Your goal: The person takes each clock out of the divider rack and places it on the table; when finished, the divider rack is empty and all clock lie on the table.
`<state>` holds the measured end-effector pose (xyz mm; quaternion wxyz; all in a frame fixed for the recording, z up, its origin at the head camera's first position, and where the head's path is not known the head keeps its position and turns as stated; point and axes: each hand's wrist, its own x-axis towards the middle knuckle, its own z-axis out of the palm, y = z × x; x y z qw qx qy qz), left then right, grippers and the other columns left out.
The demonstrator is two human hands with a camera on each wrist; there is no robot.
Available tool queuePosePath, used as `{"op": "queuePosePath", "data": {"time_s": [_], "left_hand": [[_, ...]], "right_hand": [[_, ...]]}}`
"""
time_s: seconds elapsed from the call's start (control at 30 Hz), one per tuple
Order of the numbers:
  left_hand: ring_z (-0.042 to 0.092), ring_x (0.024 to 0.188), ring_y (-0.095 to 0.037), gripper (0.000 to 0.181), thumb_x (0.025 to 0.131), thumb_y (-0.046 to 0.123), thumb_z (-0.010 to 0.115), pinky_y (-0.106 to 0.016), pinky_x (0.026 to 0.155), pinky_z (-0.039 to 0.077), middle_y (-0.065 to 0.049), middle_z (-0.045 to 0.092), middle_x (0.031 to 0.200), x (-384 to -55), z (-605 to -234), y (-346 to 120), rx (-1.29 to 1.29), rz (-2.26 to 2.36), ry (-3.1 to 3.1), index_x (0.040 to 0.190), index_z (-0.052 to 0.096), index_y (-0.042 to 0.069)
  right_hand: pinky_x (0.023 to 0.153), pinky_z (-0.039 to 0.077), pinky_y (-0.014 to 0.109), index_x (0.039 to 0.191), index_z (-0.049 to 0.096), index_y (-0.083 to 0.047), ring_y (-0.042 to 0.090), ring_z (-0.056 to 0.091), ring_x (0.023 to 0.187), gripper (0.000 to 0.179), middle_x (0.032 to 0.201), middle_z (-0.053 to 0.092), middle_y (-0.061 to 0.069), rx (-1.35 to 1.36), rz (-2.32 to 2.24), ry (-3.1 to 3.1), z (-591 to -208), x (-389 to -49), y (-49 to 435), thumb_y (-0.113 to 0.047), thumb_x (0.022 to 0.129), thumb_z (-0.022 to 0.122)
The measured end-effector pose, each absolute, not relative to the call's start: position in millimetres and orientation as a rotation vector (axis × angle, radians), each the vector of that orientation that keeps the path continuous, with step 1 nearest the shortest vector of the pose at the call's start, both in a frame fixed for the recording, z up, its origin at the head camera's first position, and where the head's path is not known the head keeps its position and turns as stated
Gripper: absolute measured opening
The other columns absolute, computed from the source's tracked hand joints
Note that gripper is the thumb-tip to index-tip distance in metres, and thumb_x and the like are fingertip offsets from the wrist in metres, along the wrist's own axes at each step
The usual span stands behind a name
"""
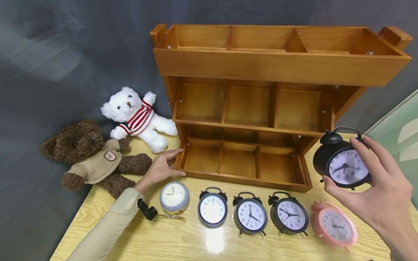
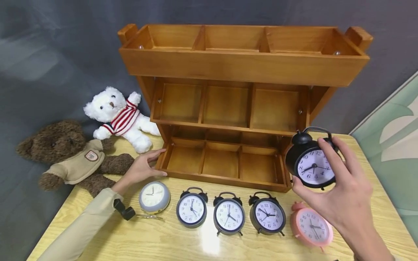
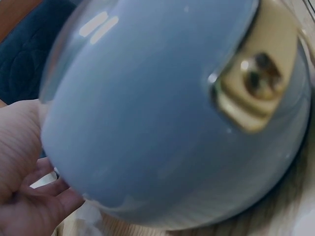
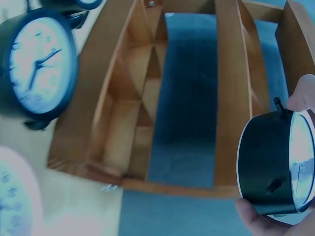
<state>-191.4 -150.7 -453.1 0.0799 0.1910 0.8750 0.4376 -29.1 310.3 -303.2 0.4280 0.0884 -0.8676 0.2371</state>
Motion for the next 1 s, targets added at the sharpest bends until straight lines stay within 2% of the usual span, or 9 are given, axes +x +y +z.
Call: {"op": "queuePosePath", "data": {"time_s": [0.1,0.2,0.33,0.43,0.5,0.53,0.67,0.73,1.0], "left_hand": [[0.05,0.129,-0.036,0.089,0.065,0.023,0.09,-0.033,0.079,0.058,-0.013,0.048,0.146,-191,-453,-152,0.558,1.302,2.62,0.143,0.048,0.016],[0.05,0.129,-0.036,0.089,0.065,0.023,0.09,-0.031,0.078,0.058,-0.012,0.047,0.147,-191,-452,-152,0.549,1.306,2.616,0.143,0.049,0.016],[0.049,0.13,-0.036,0.089,0.065,0.022,0.09,-0.026,0.071,0.057,-0.012,0.047,0.147,-191,-451,-152,0.531,1.322,2.601,0.143,0.048,0.016],[0.049,0.131,-0.036,0.089,0.066,0.023,0.09,-0.025,0.075,0.057,-0.012,0.046,0.148,-191,-451,-151,0.528,1.319,2.597,0.143,0.048,0.017],[0.048,0.131,-0.036,0.089,0.066,0.023,0.09,-0.028,0.078,0.057,-0.012,0.045,0.148,-190,-451,-151,0.525,1.318,2.592,0.144,0.048,0.017],[0.048,0.131,-0.036,0.089,0.066,0.023,0.09,-0.029,0.081,0.057,-0.012,0.045,0.149,-190,-451,-151,0.523,1.317,2.592,0.144,0.047,0.017],[0.049,0.131,-0.036,0.089,0.066,0.023,0.09,-0.035,0.085,0.057,-0.012,0.045,0.148,-191,-451,-152,0.519,1.312,2.602,0.144,0.048,0.017],[0.049,0.131,-0.036,0.089,0.066,0.023,0.09,-0.035,0.085,0.057,-0.012,0.046,0.148,-191,-452,-152,0.524,1.31,2.608,0.144,0.048,0.016],[0.049,0.131,-0.036,0.088,0.066,0.021,0.09,-0.026,0.077,0.057,-0.012,0.046,0.147,-191,-453,-151,0.549,1.319,2.604,0.144,0.048,0.014]], "right_hand": [[0.089,0.029,-0.004,0.129,0.061,-0.003,-0.016,0.041,0.121,0.094,0.131,0.056,0.028,0.186,0.614,-2.212,-311,-21,322,-0.071,0.064,0.066],[0.088,0.026,-0.005,0.134,0.058,-0.008,-0.024,0.035,0.118,0.091,0.135,0.054,0.026,0.12,0.635,-2.275,-320,-15,335,-0.054,0.059,0.078],[0.082,0.025,-0.001,0.134,0.059,-0.013,0.005,0.051,0.125,0.09,0.133,0.055,0.026,-0.003,0.631,-2.348,-337,-15,353,-0.024,0.048,0.083],[0.069,0.026,0.01,0.134,0.059,-0.014,0.041,0.057,0.112,0.092,0.13,0.056,0.027,-0.094,0.593,-2.436,-351,-21,367,-0.017,0.046,0.086],[0.067,0.03,0.021,0.135,0.058,-0.012,0.043,0.056,0.11,0.093,0.13,0.055,0.028,-0.125,0.578,-2.514,-360,-26,377,-0.019,0.047,0.087],[0.066,0.033,0.027,0.137,0.056,-0.012,0.055,0.052,0.105,0.094,0.132,0.054,0.029,-0.143,0.571,-2.562,-364,-29,381,-0.02,0.049,0.088],[0.065,0.038,0.057,0.142,0.047,-0.009,0.061,0.047,0.106,0.095,0.135,0.047,0.034,-0.16,0.559,-2.709,-380,-42,395,-0.026,0.058,0.087],[0.069,0.038,0.065,0.144,0.044,-0.008,0.062,0.046,0.106,0.095,0.135,0.046,0.035,-0.152,0.549,-2.761,-387,-49,400,-0.028,0.061,0.086],[0.072,0.038,0.074,0.141,0.044,0.0,0.068,0.043,0.103,0.096,0.134,0.039,0.044,-0.089,0.544,-2.938,-409,-69,413,-0.031,0.062,0.087]]}}
